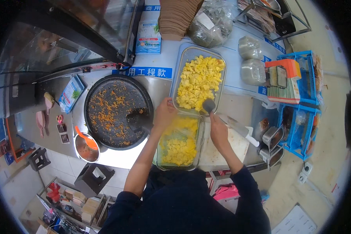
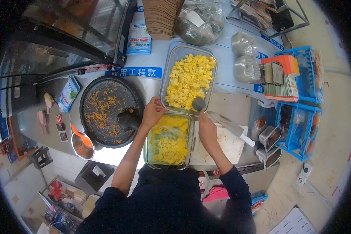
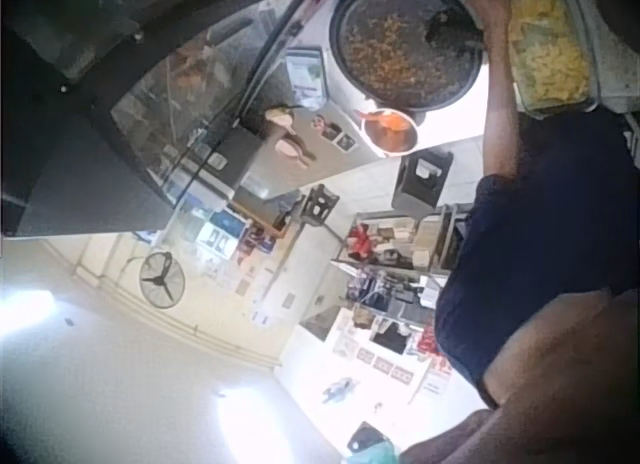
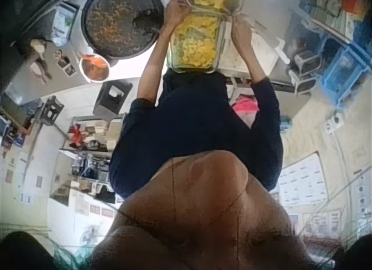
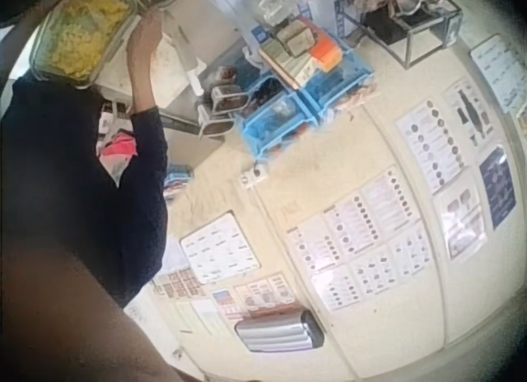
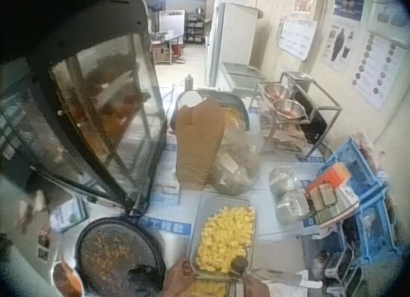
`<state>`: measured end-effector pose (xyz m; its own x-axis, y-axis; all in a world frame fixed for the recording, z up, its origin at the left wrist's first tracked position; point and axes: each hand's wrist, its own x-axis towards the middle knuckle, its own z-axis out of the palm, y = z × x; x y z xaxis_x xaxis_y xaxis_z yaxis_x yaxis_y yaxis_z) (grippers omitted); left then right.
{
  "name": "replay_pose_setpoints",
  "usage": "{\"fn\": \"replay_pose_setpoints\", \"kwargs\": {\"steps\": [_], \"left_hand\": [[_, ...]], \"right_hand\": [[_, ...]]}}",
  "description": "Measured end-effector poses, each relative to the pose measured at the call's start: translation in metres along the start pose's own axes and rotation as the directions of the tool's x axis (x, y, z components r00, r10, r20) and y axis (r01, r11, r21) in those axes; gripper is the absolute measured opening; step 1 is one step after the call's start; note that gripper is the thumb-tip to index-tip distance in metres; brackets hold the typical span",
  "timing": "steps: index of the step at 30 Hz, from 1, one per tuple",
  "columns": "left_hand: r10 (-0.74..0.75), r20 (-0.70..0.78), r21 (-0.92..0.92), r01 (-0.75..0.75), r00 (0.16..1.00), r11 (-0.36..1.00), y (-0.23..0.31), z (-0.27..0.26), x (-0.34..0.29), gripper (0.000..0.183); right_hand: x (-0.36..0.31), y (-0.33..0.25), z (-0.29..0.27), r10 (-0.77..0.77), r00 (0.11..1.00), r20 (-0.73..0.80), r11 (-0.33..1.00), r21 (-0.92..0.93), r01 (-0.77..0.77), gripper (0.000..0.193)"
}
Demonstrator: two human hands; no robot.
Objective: The person transfers pieces of cooked egg between containers, discards food waste into a bin, and washes the containers with a sponge and soapy water in a sink.
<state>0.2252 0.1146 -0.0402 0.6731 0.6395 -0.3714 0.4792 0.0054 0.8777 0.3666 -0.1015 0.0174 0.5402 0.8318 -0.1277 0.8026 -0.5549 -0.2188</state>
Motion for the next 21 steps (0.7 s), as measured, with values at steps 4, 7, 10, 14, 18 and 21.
{"fn": "replay_pose_setpoints", "kwargs": {"steps": [4, 7, 10, 14, 18, 21], "left_hand": [[-0.056, -0.007, -0.051, 0.056, 0.998, 0.997, 0.003, 0.001, 0.006, 0.05], [-0.078, -0.034, -0.029, 0.077, 0.996, 0.997, 0.013, 0.005, 0.01, 0.048], [-0.057, -0.047, -0.051, 0.055, 0.997, 0.997, -0.006, 0.01, 0.014, 0.049], [-0.05, -0.043, -0.104, 0.045, 0.998, 0.994, 0.0, 0.02, 0.016, 0.051], [-0.044, -0.054, -0.064, 0.04, 0.998, 0.997, 0.002, 0.012, 0.013, 0.05], [-0.03, -0.074, -0.078, 0.025, 0.997, 0.997, -0.002, 0.01, 0.012, 0.05]], "right_hand": [[0.035, 0.018, -0.006, 0.088, 0.996, 0.023, 0.968, 0.233, -0.091, 0.034], [0.055, 0.041, -0.027, 0.103, 0.994, 0.029, 0.932, 0.346, -0.107, 0.032], [0.076, 0.031, -0.032, 0.059, 0.998, -0.028, 0.944, 0.326, -0.047, 0.034], [0.074, 0.002, 0.008, 0.026, 0.999, -0.029, 0.992, 0.126, -0.022, 0.042], [0.063, -0.02, -0.007, -0.016, 0.996, 0.086, 0.999, 0.031, 0.014, 0.04], [0.053, -0.03, -0.011, -0.107, 0.994, 0.005, 0.994, -0.036, 0.107, 0.037]]}}
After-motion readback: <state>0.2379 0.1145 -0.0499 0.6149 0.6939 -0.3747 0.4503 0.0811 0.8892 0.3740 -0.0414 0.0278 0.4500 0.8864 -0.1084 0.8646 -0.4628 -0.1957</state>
